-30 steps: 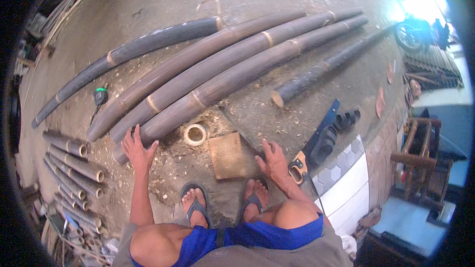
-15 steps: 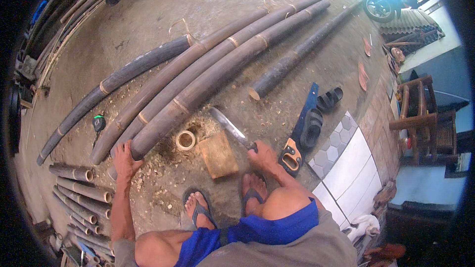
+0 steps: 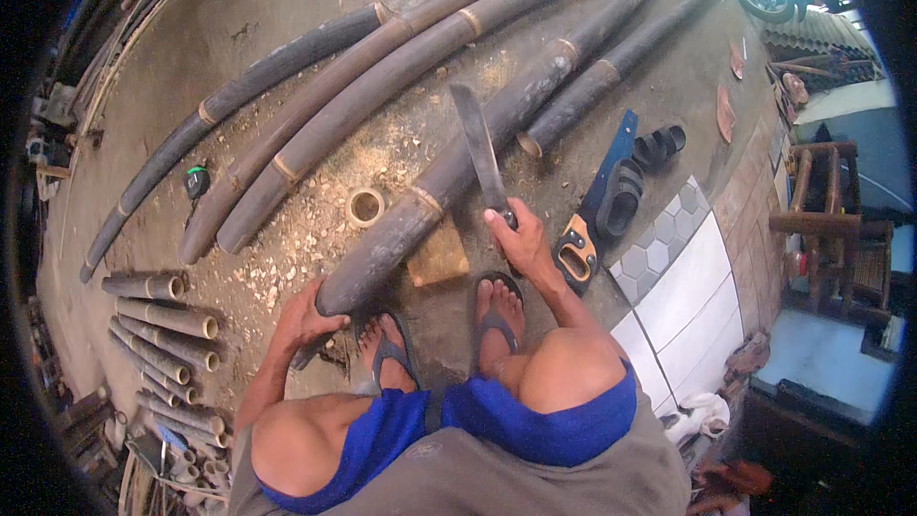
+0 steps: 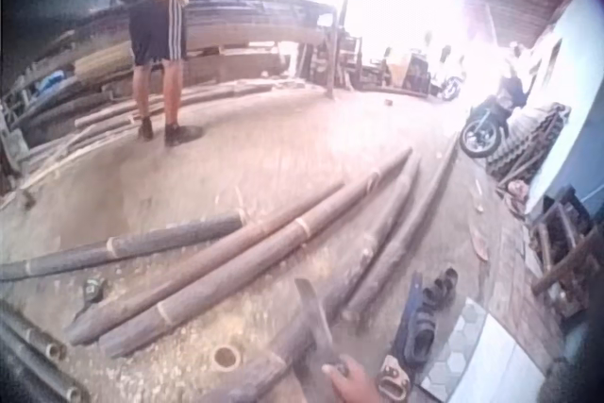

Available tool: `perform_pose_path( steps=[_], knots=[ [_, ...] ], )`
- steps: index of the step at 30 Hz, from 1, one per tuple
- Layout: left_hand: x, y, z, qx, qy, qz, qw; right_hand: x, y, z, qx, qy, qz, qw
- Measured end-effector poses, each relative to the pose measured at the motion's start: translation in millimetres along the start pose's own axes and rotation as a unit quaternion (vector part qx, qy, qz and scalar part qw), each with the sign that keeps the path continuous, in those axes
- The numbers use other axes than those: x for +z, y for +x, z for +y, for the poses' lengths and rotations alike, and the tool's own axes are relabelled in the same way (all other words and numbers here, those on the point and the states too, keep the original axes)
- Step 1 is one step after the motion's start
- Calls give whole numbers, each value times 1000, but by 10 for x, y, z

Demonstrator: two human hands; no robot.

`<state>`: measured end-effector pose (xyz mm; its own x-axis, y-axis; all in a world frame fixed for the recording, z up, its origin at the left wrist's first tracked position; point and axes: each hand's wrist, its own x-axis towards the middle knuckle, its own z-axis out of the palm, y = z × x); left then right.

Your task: The person uses a knife to shave the surface of bamboo poles, removing the outer layer. The person repeatedly picks up poles, shaves them, and places them back on the floor.

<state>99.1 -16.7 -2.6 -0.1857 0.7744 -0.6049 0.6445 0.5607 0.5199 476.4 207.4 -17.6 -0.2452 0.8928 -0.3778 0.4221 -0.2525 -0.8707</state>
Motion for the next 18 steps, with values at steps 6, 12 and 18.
perform_pose_path(
  steps=[6, 12, 18],
  knots=[
    [328, -163, 128, 5, 126, 137, 983, 135, 23, -284, -27, -63, -34, 997],
    [244, -121, 288, 11, 110, 89, 990, 43, 186, 46, -10, -31, -152, 988],
    [353, -88, 454, 41, 49, 67, 996, -142, 241, -42, 100, 171, -170, 965]
  ],
)
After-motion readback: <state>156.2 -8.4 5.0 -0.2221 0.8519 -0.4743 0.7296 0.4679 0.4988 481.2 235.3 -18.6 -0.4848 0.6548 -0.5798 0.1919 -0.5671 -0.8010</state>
